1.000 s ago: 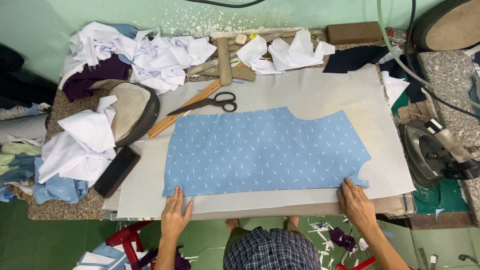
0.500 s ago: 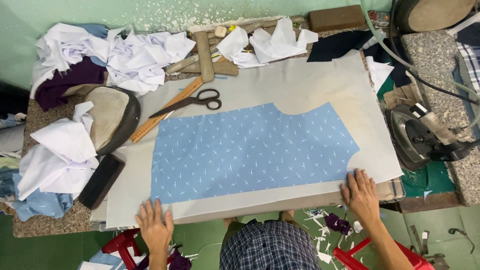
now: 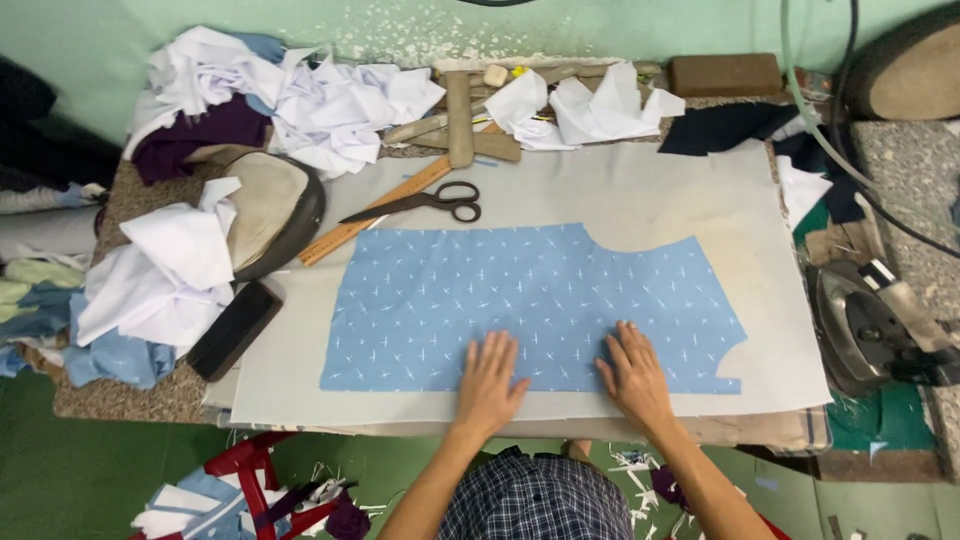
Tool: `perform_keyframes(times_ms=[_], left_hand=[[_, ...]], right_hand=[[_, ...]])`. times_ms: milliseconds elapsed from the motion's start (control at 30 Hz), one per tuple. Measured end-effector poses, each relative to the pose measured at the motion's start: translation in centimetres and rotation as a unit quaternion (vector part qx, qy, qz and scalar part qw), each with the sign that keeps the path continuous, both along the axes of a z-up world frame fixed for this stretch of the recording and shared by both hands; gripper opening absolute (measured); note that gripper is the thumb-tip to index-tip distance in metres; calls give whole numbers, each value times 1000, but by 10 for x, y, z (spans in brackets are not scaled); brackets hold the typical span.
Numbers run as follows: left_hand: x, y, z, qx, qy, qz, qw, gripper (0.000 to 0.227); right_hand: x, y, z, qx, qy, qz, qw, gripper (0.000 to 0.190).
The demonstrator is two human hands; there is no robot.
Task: The person irons a long strip of light blue patterned fabric on a white work surface using a steam iron and a black pressing block. They smooth the fabric with their hands, press the seam with the iron, and then flip the fabric over to iron the other side.
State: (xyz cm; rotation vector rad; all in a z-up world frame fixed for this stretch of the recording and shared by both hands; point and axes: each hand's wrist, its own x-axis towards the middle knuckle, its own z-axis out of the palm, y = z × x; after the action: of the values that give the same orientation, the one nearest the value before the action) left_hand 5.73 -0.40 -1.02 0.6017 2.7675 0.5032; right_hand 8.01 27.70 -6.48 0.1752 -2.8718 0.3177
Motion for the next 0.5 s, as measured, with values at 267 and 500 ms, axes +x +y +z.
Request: perform_keyframes(times_ms=[267, 500], left_hand=[[-10, 8, -33, 17, 35, -28, 999, 69], [-18, -78, -5, -106, -31, 161, 981, 71]], right_hand=[[-21, -30, -23, -21, 47, 116, 992, 48], [-19, -29, -25, -56, 38, 125, 990, 52]])
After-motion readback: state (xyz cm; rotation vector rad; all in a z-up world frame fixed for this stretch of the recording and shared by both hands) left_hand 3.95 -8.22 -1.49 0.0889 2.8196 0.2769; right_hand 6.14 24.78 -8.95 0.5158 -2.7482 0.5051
